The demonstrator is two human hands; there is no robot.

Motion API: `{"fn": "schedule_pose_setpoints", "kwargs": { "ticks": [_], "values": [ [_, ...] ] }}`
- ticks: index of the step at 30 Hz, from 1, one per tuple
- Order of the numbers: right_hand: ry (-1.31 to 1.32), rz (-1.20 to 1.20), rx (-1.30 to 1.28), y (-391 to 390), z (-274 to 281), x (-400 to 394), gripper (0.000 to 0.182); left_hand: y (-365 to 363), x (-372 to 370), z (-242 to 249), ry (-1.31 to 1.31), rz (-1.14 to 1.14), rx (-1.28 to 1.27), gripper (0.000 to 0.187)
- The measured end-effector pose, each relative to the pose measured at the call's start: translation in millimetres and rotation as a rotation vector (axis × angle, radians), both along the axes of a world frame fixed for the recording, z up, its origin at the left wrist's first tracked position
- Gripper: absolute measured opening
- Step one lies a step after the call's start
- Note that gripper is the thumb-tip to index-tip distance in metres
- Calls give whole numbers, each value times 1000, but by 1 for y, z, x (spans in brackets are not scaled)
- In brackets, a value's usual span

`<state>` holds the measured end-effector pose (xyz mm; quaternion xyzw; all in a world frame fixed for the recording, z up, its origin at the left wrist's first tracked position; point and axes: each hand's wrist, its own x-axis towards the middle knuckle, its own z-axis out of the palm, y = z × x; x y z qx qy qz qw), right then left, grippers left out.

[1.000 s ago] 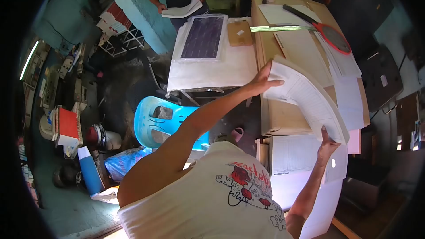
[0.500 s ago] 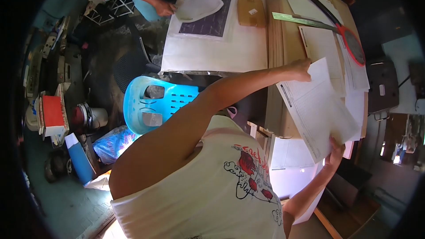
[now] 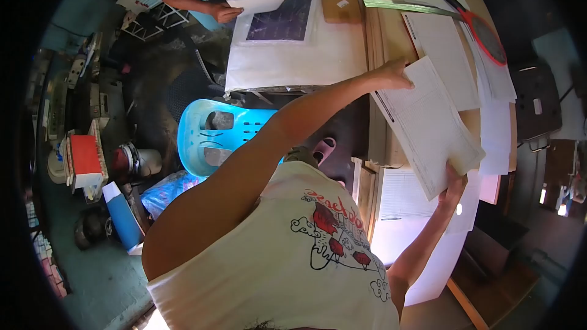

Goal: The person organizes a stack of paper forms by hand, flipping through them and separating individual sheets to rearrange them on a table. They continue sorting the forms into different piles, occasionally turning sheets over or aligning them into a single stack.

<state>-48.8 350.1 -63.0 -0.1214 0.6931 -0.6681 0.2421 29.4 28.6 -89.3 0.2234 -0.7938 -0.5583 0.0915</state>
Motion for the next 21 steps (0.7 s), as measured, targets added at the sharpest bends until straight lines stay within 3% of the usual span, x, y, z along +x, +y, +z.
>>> {"fn": "schedule_pose_setpoints", "kwargs": {
  "ticks": [5, 9, 14, 18, 21],
  "values": [
    [13, -15, 27, 4, -8, -1, 69, -9, 13, 1, 42, -42, 277, 65],
    [-2, 28, -91, 6, -20, -9, 64, 0, 31, 8, 50, 85, 330, 78],
    [61, 89, -124, 13, -25, -12, 58, 7, 40, 16, 83, 141, 404, 78],
    [-32, -16, -38, 7, -18, -4, 59, -4, 49, 24, 120, 123, 518, 77],
    [-45, -17, -35, 8, -23, -11, 60, -39, 56, 1, 66, 110, 27, 78]
  ]
}}
